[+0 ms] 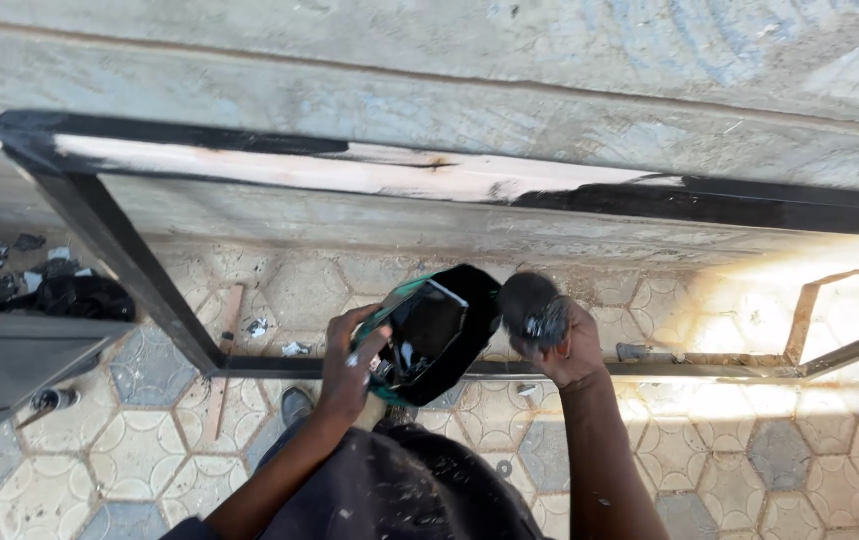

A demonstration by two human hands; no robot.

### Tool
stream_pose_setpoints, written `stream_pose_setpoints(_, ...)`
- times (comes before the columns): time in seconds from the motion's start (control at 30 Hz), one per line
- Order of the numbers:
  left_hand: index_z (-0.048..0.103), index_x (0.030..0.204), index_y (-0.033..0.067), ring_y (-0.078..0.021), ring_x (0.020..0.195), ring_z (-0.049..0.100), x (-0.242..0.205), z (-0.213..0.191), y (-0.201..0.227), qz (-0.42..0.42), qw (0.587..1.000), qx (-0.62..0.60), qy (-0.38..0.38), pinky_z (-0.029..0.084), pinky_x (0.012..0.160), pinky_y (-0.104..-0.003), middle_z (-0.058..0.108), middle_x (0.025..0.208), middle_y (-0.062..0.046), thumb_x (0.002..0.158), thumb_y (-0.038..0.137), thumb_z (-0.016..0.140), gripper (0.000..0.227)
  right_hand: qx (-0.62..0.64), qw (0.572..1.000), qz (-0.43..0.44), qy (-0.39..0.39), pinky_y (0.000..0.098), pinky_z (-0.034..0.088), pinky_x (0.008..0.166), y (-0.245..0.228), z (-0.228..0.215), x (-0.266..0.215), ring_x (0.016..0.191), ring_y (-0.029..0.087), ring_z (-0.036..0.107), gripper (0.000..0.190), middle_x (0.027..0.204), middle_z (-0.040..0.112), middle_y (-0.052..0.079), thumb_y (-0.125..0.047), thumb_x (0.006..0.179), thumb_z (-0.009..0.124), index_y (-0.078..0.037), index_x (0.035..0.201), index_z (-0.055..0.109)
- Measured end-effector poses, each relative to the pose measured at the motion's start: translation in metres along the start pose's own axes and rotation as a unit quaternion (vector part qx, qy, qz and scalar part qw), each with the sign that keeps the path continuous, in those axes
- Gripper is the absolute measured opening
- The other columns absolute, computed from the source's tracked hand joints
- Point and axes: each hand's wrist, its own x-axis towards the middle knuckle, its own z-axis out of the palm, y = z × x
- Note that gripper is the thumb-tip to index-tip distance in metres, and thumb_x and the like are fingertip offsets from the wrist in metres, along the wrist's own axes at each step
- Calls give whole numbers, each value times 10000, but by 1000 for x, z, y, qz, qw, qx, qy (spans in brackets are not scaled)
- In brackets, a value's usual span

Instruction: Painting a metal furniture frame with black paint using a sponge.

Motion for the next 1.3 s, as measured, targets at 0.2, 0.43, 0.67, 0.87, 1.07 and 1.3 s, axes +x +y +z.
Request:
stream_pose_setpoints(0.2,673,1346,144,-289,1369,547,15,-24,12,-3,998,63,30,473,1084,-488,561,1396,-83,875,372,614,527,-18,984,-168,64,293,510,640,14,-85,97,802,223,604,349,1035,627,166,-232,1062,426,-11,1304,543)
stream_pose_setpoints(0.43,680,1322,30,-280,1215,684,66,-69,32,-43,999,17,20,530,958,-410,706,1294,-133,851,337,604,567,-109,903,-309,277,300,572,610,22,-47,187,766,196,685,424,1034,724,110,-117,903,732,-95,1300,587)
stream_pose_setpoints(0.67,643,1386,7,-393,1266,675,136,-164,-20,-87,995,40,-9,556,996,-540,708,1365,-232,675,370,652,799,-417,660,-569,259,416,561,883,134,-17,285,1058,326,615,400,1218,602,192,-35,863,578,-56,1263,571)
stream_pose_setpoints(0.87,636,1405,-19,-368,1300,638,148,-150,28,-167,983,73,21,470,1047,-498,689,1391,-218,725,314,570,759,-393,523,-575,490,344,454,782,-28,-114,242,862,216,558,125,946,587,60,-33,950,508,-93,923,614)
stream_pose_setpoints(1.07,587,1459,-9,-380,1390,570,194,-183,-50,-226,973,46,-24,458,1106,-584,613,1501,-192,715,334,578,818,-528,563,-442,458,370,469,579,54,-37,282,718,226,641,211,874,696,40,-135,961,476,-146,996,684)
stream_pose_setpoints(1.3,638,1395,-23,-336,1335,650,196,-123,-75,-112,986,29,-124,494,1095,-492,713,1410,-221,639,468,708,903,-493,338,-596,537,450,394,787,-108,-170,242,853,327,497,88,903,546,140,-36,973,497,-35,907,556)
